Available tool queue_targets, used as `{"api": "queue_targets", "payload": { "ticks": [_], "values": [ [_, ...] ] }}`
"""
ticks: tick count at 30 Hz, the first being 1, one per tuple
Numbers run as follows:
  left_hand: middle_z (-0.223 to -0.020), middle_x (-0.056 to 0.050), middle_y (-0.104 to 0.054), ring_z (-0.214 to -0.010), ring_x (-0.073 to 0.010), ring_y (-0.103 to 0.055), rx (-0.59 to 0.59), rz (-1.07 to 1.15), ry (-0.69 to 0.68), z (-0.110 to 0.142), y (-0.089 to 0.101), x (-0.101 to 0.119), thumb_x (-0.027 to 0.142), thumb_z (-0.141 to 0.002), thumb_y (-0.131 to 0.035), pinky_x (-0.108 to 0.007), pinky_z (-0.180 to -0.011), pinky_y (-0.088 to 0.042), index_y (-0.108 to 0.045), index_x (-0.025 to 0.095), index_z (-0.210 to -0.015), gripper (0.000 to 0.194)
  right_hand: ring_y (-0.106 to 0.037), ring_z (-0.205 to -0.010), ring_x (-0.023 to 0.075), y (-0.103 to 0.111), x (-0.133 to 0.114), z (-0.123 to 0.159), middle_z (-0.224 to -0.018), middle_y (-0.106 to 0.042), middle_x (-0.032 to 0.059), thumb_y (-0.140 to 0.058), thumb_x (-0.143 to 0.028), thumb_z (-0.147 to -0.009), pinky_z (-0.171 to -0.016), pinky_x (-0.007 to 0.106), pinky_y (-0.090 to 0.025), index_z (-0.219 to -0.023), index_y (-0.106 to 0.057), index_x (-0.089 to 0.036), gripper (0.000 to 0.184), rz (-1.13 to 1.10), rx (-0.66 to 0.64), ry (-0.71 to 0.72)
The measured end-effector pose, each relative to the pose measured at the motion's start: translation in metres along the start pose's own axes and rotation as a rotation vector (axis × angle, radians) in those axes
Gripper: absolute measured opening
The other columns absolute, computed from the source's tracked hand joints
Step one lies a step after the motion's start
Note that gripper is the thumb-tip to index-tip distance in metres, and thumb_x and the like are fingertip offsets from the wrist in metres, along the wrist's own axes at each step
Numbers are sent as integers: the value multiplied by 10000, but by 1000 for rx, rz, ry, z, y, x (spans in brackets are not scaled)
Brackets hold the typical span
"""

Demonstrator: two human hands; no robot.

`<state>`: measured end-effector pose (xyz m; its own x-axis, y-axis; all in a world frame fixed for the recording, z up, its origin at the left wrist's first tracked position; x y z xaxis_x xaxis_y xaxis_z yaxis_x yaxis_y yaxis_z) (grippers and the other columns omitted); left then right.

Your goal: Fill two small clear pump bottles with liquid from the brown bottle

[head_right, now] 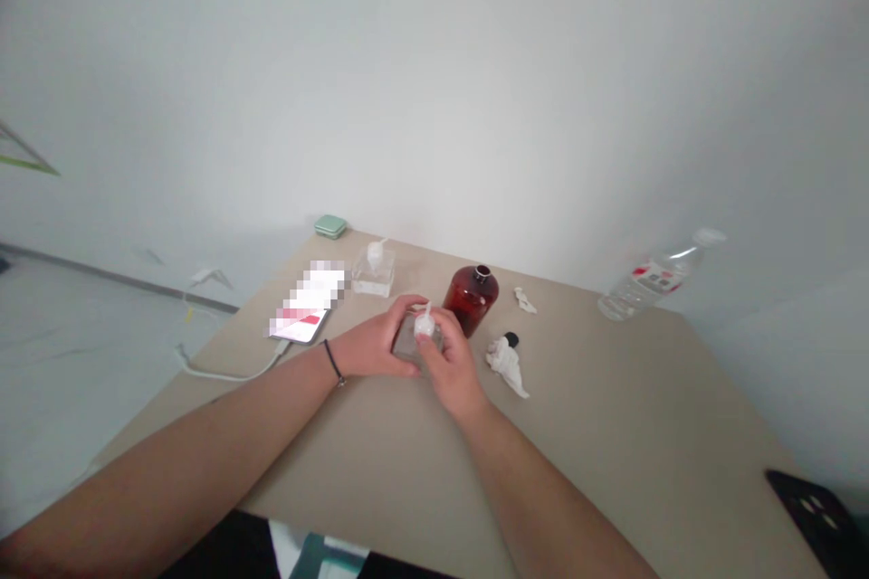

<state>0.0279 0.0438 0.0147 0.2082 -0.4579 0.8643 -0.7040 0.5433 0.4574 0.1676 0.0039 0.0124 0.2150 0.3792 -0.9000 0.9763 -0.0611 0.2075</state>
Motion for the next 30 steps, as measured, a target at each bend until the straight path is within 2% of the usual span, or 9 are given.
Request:
{"api": "queue_targets", "payload": {
  "ticks": [4,8,17,22,27,30],
  "values": [
    [-1381,-164,-575,-1182,-321,-628,-6,-19,-3,0,0,0,348,-659,-855,-448,-1010,-507,-297,200,-1466,992,-594,-1016,231,-3,4,2,-1068,-628,35,-655,-452,-888,-957,417,-471,-1073,-626,-280,254,-44,14,-57],
    [-1361,-158,-592,-1164,-319,-638,-13,-31,9,1,1,0,353,-660,-849,-431,-997,-512,-302,188,-1475,996,-591,-1003,235,-4,5,2,-1058,-631,35,-670,-462,-866,-927,406,-486,-1067,-615,-275,280,-51,18,-74],
    [-1347,-156,-598,-1170,-319,-634,-7,-15,-10,0,0,-6,357,-652,-866,-469,-1012,-503,-292,215,-1476,1015,-593,-989,226,-2,6,1,-1058,-623,25,-666,-419,-862,-926,401,-485,-1086,-611,-293,263,-48,12,-77],
    [-1358,-149,-592,-1191,-318,-624,-2,7,-41,-1,0,-5,353,-642,-880,-470,-1027,-487,-299,228,-1471,1019,-585,-1074,243,0,2,-1,-1105,-622,42,-661,-413,-868,-1000,424,-451,-1094,-657,-287,258,5,20,-30],
    [-1307,-162,-616,-1143,-326,-641,-16,-13,4,-1,1,-3,398,-639,-876,-474,-992,-505,-296,187,-1473,1038,-606,-974,227,-1,6,-1,-1042,-645,28,-682,-417,-844,-912,400,-493,-1031,-641,-272,239,-31,24,-86],
    [-1307,-152,-624,-1138,-323,-649,-12,-10,-13,-1,1,-2,402,-639,-876,-469,-986,-512,-309,202,-1470,1026,-611,-993,234,-1,4,0,-1054,-655,30,-691,-429,-834,-917,402,-498,-1049,-654,-273,268,-37,11,-76]
  ]
}}
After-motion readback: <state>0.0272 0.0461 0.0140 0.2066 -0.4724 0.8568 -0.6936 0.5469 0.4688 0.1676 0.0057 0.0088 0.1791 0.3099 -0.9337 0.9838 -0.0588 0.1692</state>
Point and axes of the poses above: each hand's wrist, its own z-axis away from the middle knuckle, its own y-axis out of the back of the hand, x = y × z, the point moved 5 cm from there along -z, towards the middle knuckle
